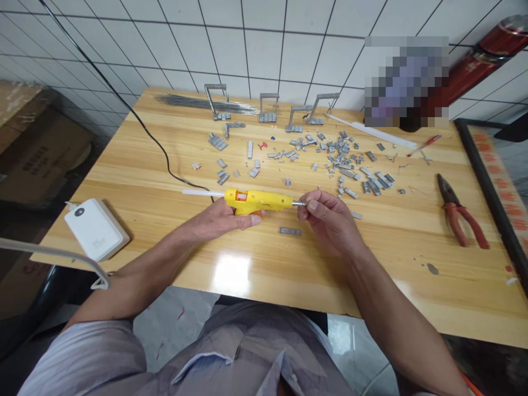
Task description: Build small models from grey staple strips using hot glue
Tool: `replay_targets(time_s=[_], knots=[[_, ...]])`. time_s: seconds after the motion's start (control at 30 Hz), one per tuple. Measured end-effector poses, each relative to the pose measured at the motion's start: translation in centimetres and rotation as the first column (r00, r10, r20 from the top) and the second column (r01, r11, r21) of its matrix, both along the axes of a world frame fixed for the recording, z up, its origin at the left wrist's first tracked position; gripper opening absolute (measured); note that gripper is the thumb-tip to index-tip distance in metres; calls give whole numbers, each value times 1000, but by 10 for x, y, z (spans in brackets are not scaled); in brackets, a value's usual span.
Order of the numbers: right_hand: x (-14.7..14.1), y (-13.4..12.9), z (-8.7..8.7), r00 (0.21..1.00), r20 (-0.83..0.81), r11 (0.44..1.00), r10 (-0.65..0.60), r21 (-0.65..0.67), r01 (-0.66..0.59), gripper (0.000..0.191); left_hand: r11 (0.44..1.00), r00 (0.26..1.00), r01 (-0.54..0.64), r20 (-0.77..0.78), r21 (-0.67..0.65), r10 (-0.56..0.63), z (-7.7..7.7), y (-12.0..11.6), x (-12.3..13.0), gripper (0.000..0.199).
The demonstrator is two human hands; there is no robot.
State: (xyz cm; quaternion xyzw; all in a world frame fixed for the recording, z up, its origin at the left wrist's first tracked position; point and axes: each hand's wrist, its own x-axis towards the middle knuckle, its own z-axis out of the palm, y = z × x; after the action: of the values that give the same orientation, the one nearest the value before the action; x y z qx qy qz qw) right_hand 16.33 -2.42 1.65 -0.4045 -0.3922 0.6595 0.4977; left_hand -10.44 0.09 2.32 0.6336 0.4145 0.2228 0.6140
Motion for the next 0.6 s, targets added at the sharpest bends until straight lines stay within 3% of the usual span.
replay_targets(time_s=[0.23,0.6], knots=[[1,0,-1,999,-36,1000,-5,13,5,30,1000,998,-22,51,-3,22,6,0,4,40],[1,1,0,999,-41,1000,-10,-7,10,30,1000,1000,26,16,-7,-26,2,0,2,43]])
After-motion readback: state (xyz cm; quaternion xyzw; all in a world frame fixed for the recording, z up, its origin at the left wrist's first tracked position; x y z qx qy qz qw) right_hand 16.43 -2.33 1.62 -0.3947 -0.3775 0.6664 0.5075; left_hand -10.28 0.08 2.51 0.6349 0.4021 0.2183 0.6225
